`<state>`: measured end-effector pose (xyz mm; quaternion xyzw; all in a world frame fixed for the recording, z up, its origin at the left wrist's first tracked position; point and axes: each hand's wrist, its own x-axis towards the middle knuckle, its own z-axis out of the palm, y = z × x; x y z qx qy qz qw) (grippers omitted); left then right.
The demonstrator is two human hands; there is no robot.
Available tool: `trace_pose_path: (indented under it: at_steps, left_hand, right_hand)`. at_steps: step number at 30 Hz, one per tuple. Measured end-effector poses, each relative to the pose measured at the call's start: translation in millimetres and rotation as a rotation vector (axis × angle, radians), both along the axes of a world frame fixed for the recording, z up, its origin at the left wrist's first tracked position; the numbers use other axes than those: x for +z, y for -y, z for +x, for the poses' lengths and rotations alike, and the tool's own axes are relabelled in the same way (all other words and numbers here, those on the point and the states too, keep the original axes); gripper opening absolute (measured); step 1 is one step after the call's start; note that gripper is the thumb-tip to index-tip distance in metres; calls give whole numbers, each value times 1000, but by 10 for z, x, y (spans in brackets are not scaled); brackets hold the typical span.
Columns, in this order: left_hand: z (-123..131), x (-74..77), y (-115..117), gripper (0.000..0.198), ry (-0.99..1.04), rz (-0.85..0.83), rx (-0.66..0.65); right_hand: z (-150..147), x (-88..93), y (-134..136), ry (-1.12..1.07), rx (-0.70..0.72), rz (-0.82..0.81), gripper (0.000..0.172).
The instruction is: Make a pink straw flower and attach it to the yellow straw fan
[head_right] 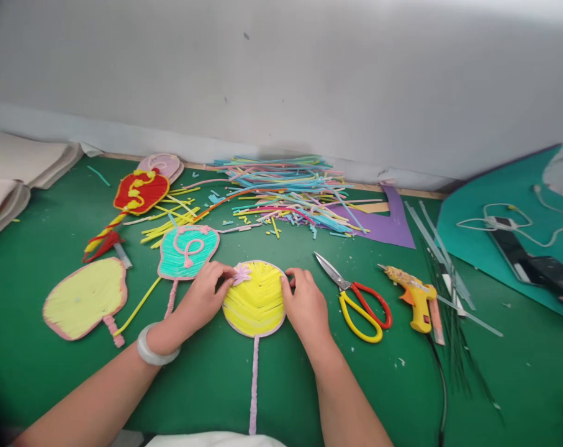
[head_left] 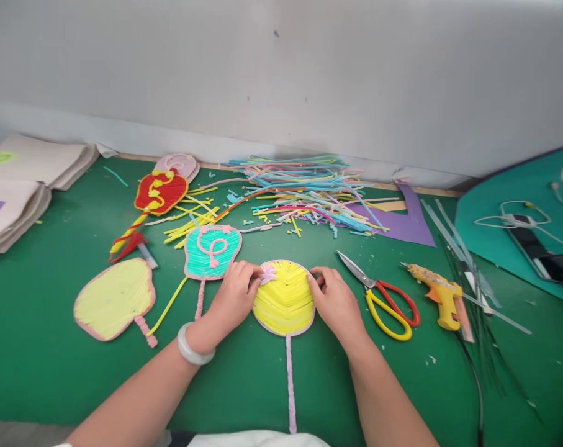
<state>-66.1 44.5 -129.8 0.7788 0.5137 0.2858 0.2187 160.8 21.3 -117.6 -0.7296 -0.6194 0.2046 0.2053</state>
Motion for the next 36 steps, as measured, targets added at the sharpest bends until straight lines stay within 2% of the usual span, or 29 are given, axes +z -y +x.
trace_pose_path:
  at_steps: [5,14,24,36]
  left_hand:
    - [-23,49,-5,11,71,-28,15]
    - [-29,160,-10,9,197,-237,16]
    - [-43,121,-20,9,202,-213,26]
    - [-31,89,-25,10,185,-286,27]
  right_hand:
    - [4,-10,0,0,7,9,25]
    - [-7,14,-7,-13,-2,-28,24]
    - [-8,23,-12,-11,-2,-53,22]
    - [-17,26,-6,7,-11,-37,22]
